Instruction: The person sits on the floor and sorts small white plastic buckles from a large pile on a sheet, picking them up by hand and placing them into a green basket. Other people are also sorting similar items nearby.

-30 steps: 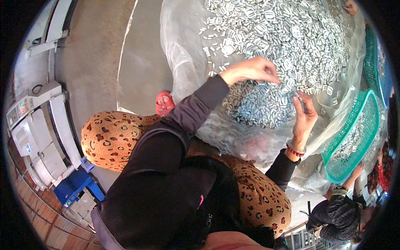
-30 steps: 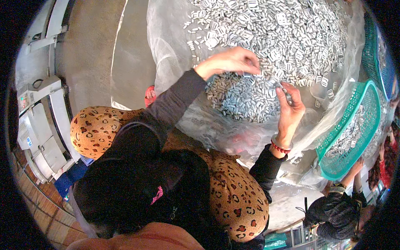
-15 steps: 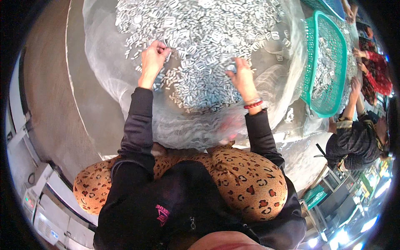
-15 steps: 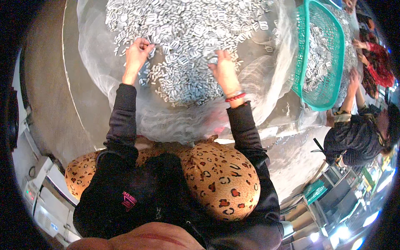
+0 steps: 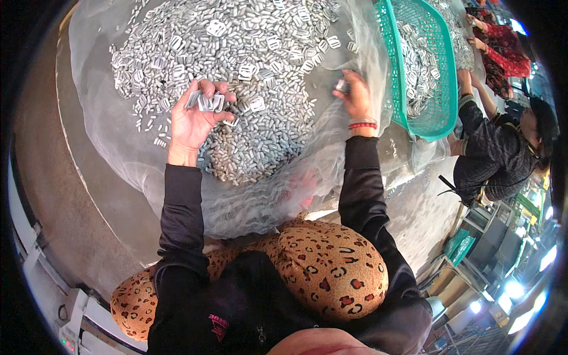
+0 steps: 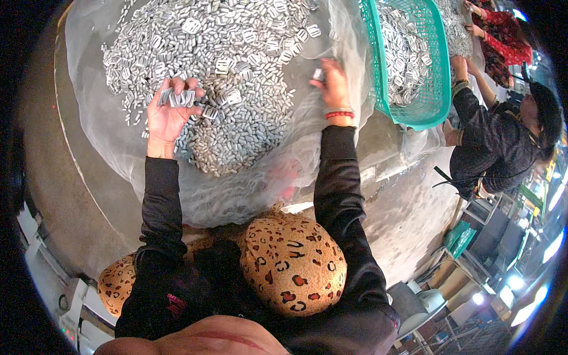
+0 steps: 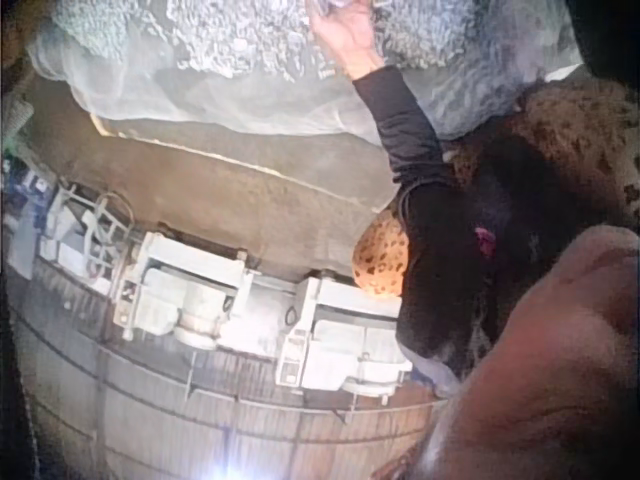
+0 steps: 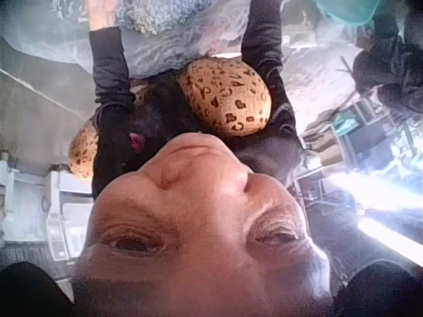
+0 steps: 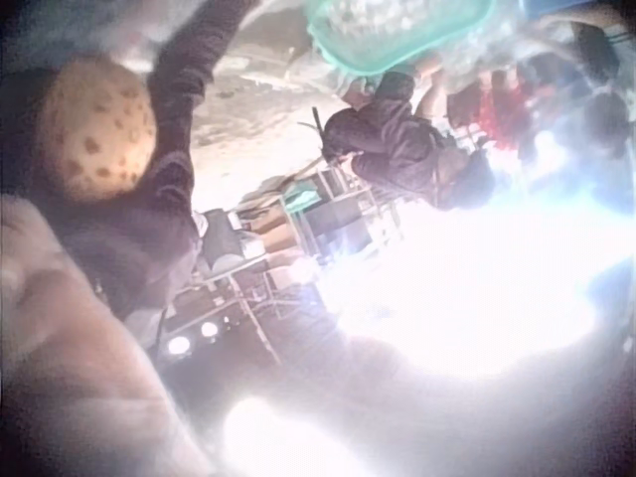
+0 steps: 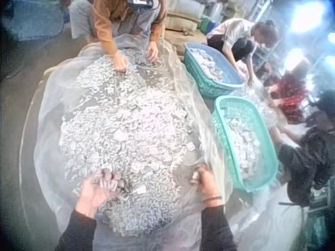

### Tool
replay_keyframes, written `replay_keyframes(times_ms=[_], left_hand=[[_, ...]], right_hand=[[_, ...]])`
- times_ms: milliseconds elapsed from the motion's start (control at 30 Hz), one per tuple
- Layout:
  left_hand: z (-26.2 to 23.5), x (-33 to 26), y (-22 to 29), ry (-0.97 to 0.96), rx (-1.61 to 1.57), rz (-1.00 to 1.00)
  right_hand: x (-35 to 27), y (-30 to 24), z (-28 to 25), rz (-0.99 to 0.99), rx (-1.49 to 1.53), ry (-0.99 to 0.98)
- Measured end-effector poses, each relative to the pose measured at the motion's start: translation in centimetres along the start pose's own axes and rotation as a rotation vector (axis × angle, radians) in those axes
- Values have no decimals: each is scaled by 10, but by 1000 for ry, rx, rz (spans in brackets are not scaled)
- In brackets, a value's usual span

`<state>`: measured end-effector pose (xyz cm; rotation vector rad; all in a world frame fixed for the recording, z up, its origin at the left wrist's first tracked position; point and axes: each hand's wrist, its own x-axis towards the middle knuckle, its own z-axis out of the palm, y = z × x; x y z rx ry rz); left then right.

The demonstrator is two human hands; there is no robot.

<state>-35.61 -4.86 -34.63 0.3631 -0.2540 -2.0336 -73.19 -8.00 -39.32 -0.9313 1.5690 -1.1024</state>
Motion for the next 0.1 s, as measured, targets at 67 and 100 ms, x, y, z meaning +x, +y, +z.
replay_keyframes(times_ms=[67, 100], left_hand=[[-10, 0, 4, 88, 130, -43], [-14, 3, 2, 111, 175, -65]], right_hand=[[24, 1, -28, 420, 163, 215], [28, -6, -44, 400, 103, 78]])
